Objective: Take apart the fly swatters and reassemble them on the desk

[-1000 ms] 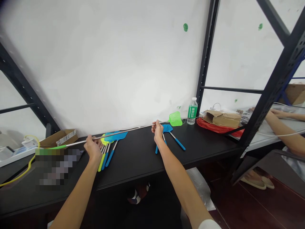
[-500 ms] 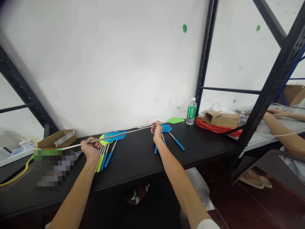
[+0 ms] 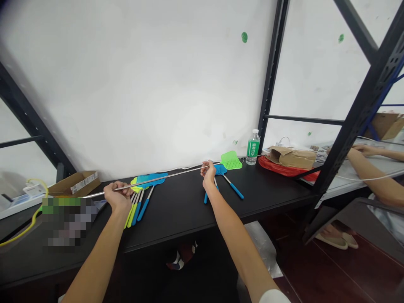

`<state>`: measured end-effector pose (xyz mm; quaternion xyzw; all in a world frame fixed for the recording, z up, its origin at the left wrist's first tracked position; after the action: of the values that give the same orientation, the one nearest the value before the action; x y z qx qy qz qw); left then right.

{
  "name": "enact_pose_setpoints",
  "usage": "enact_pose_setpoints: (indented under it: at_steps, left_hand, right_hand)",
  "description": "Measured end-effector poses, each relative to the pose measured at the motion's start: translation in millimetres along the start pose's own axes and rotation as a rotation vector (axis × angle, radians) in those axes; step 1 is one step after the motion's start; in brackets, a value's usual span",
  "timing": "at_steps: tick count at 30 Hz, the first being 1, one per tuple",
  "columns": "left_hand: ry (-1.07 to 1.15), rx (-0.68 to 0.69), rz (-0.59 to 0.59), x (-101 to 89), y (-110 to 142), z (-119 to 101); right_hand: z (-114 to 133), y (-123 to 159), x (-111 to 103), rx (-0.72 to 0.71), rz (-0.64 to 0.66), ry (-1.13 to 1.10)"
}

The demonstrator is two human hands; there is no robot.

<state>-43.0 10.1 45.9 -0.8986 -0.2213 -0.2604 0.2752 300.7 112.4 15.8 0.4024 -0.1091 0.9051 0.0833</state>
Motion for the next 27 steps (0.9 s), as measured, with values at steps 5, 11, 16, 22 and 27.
enact_pose_setpoints:
  at_steps: [5, 11, 16, 22, 27]
  left_hand:
    - [0.064, 0.003, -0.052, -6.6, -4.0, -1.1]
    - [0.072, 0.064, -0.168, -16.8, -6.3, -7.3]
    - [0.091, 0.087, -0.371, -33.0, -8.6, -12.2]
    - [-0.016, 0.187, -0.334, -30.7, -11.7, -14.7]
    - [-0.012, 0.145, -0.249, -11.3, -4.4, -9.1]
  right_hand:
    - [5.5, 1.5, -8.2, 0.049, -0.079, -0.240]
    - [12.0, 3.0, -13.0, 0.029, -0.112, -0.394]
    - [14.7, -0.4, -15.3, -0.038, -0.122, -0.343]
    - [14.1, -4.2, -17.9, -0.082, -0.137, -0.271]
    - [9.3, 1.5, -6.5, -0.081, -0.086, -0.246]
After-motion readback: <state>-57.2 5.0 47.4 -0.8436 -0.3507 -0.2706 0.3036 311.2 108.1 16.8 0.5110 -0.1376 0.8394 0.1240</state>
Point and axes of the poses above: each hand's wrist, its own y-axis away from the middle knuckle, its own x-axis out of the palm, z = x × y, the point moved 4 cm from there along -y, towards the middle knuckle, and after that the axes turned 6 degrees about z, right-handed, at the moved point
